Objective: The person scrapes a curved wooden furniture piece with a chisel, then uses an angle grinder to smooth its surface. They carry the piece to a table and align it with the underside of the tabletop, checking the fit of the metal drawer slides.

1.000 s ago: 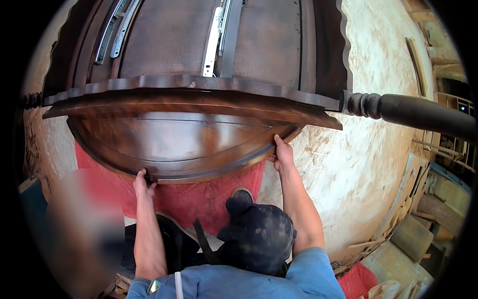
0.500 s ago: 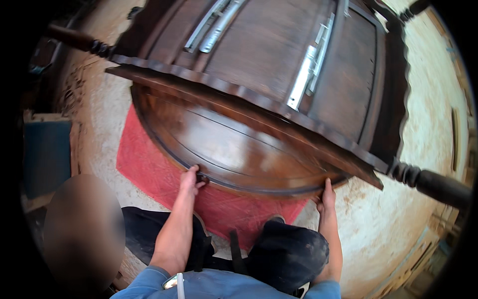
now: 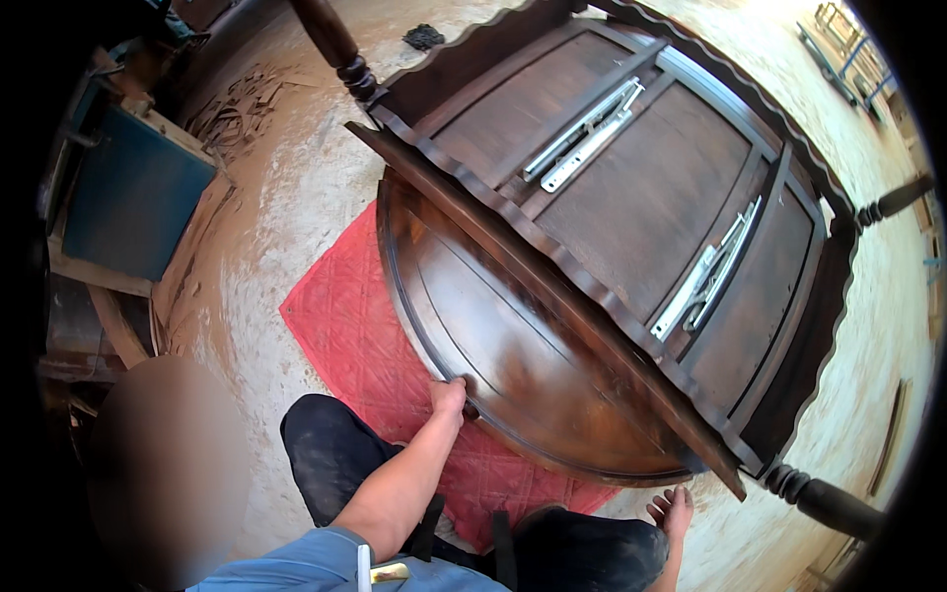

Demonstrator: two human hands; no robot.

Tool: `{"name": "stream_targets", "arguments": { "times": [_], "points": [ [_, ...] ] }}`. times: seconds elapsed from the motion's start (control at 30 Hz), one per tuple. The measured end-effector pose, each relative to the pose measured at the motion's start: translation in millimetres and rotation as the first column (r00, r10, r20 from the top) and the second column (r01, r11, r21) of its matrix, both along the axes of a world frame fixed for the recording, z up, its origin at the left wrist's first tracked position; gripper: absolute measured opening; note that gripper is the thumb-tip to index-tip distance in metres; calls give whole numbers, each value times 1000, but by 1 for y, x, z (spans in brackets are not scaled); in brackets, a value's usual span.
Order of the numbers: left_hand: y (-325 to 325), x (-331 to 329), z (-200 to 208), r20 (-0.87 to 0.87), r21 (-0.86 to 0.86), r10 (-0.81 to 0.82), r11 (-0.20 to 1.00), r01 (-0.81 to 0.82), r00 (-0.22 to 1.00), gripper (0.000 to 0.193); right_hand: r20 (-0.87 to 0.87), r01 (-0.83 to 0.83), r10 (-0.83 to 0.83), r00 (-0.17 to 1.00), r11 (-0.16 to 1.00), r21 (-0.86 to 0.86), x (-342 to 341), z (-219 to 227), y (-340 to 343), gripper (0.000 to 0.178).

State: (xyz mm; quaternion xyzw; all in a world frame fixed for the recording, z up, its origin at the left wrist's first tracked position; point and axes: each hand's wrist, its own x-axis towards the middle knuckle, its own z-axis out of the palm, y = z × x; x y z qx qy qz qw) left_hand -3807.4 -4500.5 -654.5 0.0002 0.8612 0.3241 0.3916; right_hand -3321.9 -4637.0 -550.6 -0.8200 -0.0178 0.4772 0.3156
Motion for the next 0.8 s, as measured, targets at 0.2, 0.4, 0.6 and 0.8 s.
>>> {"name": "stream_targets", "arguments": {
  "times": [0.2,0.4,0.6,0.8],
  "points": [
    [4,10,1,55,120,179,976,-184,982,45,449,-533,418,790,830,164,-30,90,93,37],
    [9,15,6,116,179,292,934,-309,950,50,781,-913,623,-30,301,-274,-103,118,188,72],
    [8,11,-7,229,294,413,834,-467,882,40,591,-784,737,-329,137,-606,-158,79,216,98],
    [9,15,-5,310,314,482,762,-567,819,38,590,-784,744,-312,149,-602,-151,70,223,97]
  ]
}}
